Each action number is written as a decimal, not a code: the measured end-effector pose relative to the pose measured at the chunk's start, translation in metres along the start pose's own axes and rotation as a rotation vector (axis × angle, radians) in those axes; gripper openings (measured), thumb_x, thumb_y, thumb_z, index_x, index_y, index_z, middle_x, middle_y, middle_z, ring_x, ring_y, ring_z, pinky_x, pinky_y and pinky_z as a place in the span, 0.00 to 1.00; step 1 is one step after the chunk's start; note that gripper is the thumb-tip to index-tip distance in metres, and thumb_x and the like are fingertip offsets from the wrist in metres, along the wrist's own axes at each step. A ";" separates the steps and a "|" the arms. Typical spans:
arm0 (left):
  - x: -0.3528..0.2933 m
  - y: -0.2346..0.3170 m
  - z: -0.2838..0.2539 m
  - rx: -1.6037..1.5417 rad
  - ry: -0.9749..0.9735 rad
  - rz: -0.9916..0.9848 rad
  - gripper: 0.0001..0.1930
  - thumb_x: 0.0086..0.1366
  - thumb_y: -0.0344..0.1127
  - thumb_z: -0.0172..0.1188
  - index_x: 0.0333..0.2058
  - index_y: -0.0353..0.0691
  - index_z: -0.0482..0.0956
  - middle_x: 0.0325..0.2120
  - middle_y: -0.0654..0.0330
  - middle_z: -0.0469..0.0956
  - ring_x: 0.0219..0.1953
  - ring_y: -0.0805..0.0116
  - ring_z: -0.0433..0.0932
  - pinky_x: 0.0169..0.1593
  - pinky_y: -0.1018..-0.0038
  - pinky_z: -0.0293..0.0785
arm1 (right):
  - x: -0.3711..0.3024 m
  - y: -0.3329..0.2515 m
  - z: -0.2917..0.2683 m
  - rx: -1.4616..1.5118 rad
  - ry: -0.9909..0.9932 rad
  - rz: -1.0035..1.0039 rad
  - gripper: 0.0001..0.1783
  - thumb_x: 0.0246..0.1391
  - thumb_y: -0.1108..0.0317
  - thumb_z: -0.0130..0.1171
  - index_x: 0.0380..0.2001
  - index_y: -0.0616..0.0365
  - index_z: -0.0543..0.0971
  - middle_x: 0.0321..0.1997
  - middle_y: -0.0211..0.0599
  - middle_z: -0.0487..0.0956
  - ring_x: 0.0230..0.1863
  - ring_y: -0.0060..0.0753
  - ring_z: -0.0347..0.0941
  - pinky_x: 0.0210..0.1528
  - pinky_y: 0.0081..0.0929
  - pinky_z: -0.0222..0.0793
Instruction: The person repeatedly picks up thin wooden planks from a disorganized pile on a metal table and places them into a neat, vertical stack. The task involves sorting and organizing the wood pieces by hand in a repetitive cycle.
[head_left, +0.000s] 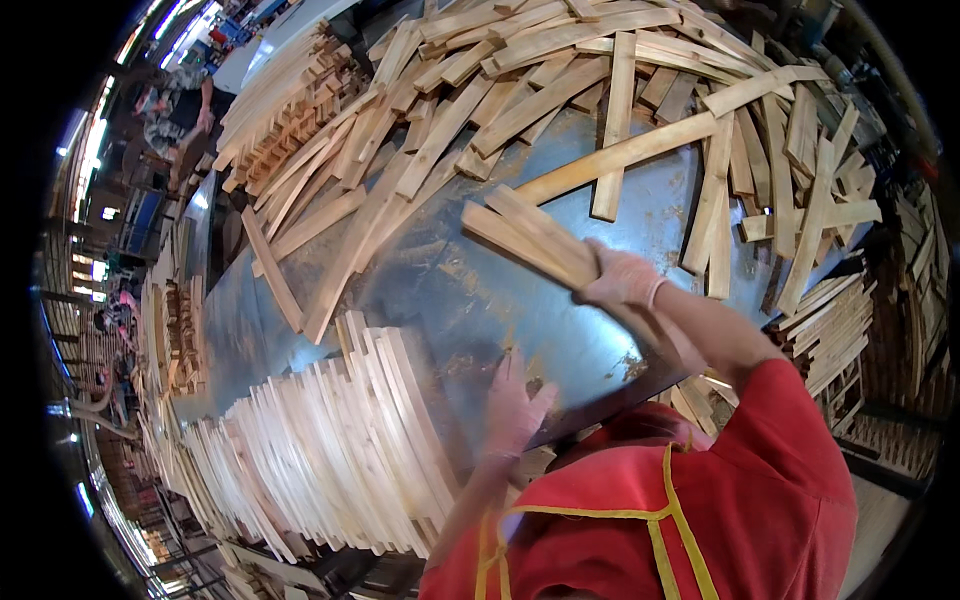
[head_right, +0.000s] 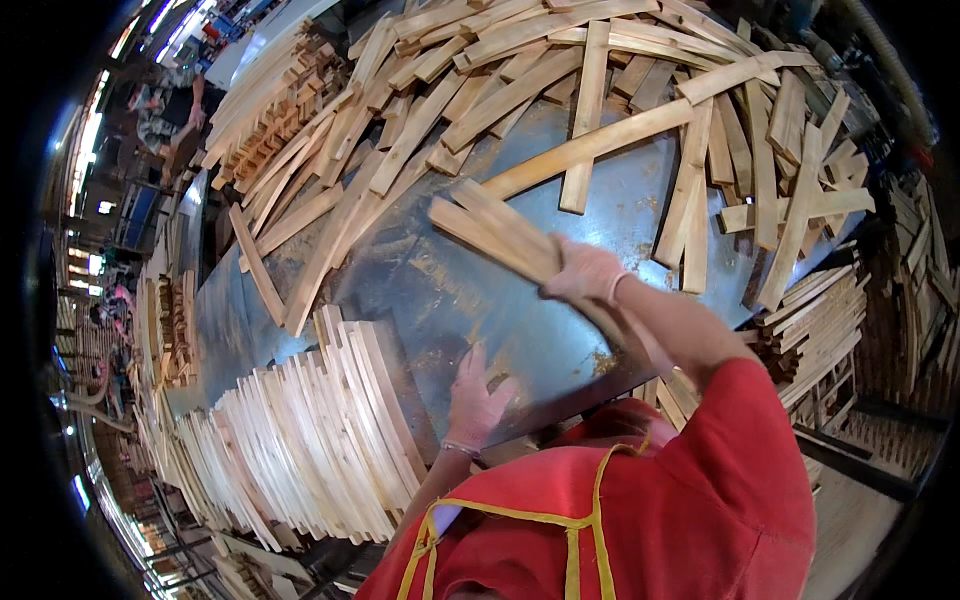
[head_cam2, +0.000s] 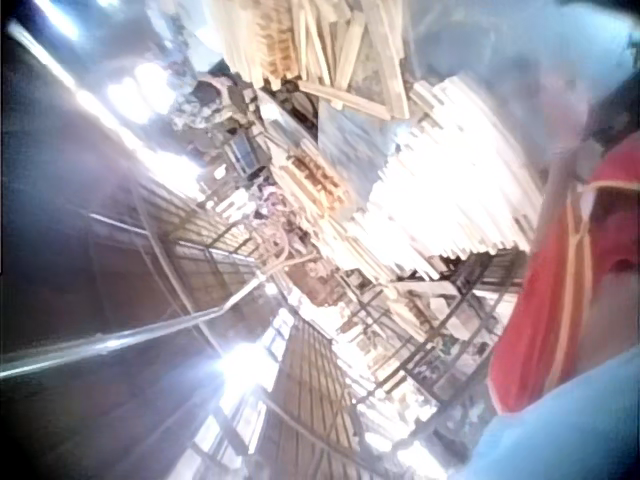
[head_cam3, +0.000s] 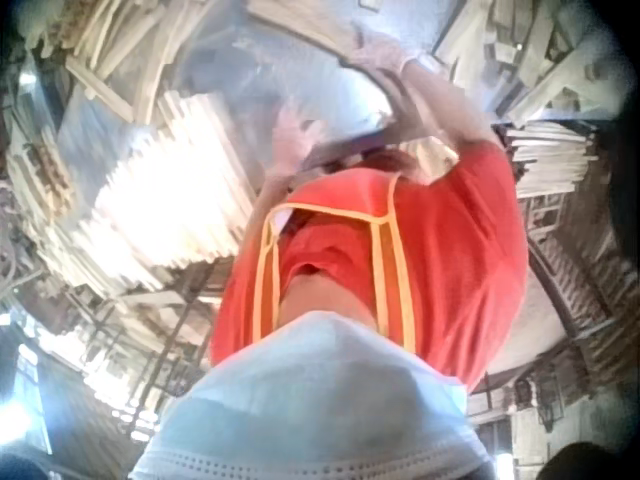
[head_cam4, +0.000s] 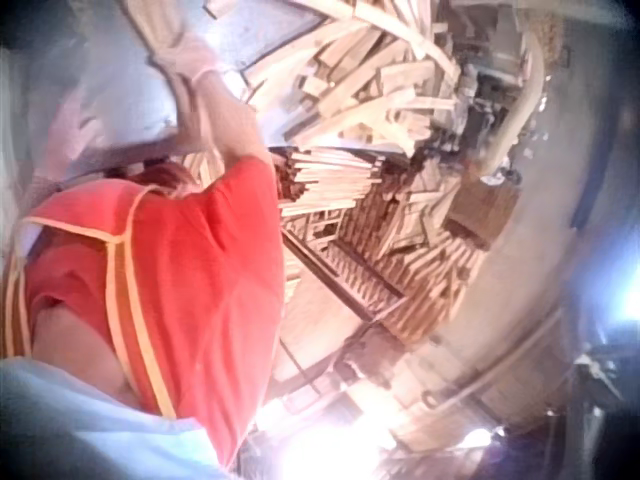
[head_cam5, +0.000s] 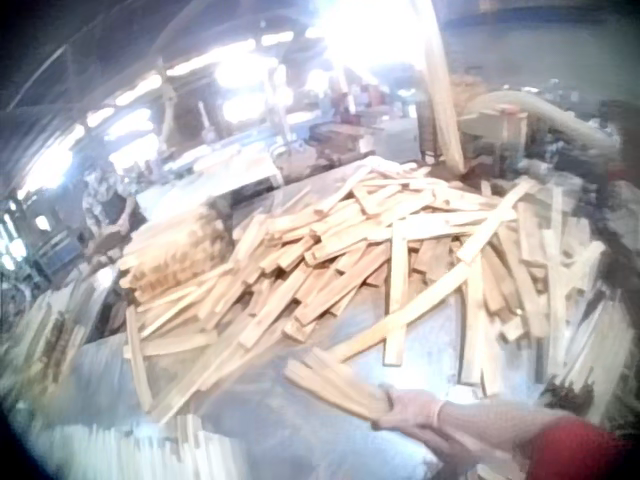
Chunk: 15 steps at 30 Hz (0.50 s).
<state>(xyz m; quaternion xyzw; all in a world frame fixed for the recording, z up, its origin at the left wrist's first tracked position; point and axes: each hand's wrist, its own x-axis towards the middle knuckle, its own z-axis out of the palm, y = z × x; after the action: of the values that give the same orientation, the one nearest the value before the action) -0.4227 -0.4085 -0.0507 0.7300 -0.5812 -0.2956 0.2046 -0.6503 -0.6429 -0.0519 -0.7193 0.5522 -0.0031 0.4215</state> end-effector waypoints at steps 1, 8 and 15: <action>0.008 0.009 0.008 -0.281 -0.039 -0.083 0.39 0.66 0.42 0.68 0.73 0.38 0.65 0.57 0.49 0.79 0.61 0.51 0.78 0.67 0.61 0.73 | -0.005 -0.019 0.015 0.163 0.022 0.003 0.60 0.39 0.39 0.75 0.73 0.59 0.67 0.54 0.59 0.85 0.54 0.54 0.83 0.59 0.41 0.77; 0.031 -0.028 0.000 -1.447 -0.057 -0.529 0.26 0.65 0.29 0.66 0.62 0.38 0.74 0.50 0.54 0.83 0.48 0.57 0.86 0.53 0.60 0.86 | 0.042 -0.077 -0.014 -0.119 0.022 -0.391 0.26 0.48 0.53 0.69 0.46 0.60 0.84 0.48 0.61 0.84 0.51 0.60 0.81 0.58 0.48 0.75; -0.008 -0.067 -0.011 -1.601 -0.054 -0.508 0.25 0.65 0.26 0.65 0.61 0.32 0.73 0.48 0.47 0.85 0.47 0.51 0.87 0.52 0.57 0.88 | 0.094 -0.026 -0.076 -0.652 0.032 -0.295 0.35 0.51 0.50 0.70 0.60 0.52 0.78 0.48 0.53 0.86 0.56 0.56 0.82 0.59 0.49 0.78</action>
<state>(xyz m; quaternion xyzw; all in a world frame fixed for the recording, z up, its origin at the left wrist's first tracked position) -0.3679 -0.3855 -0.0844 0.4656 -0.0187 -0.6733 0.5741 -0.6284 -0.7629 -0.0304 -0.8878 0.4209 0.1010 0.1562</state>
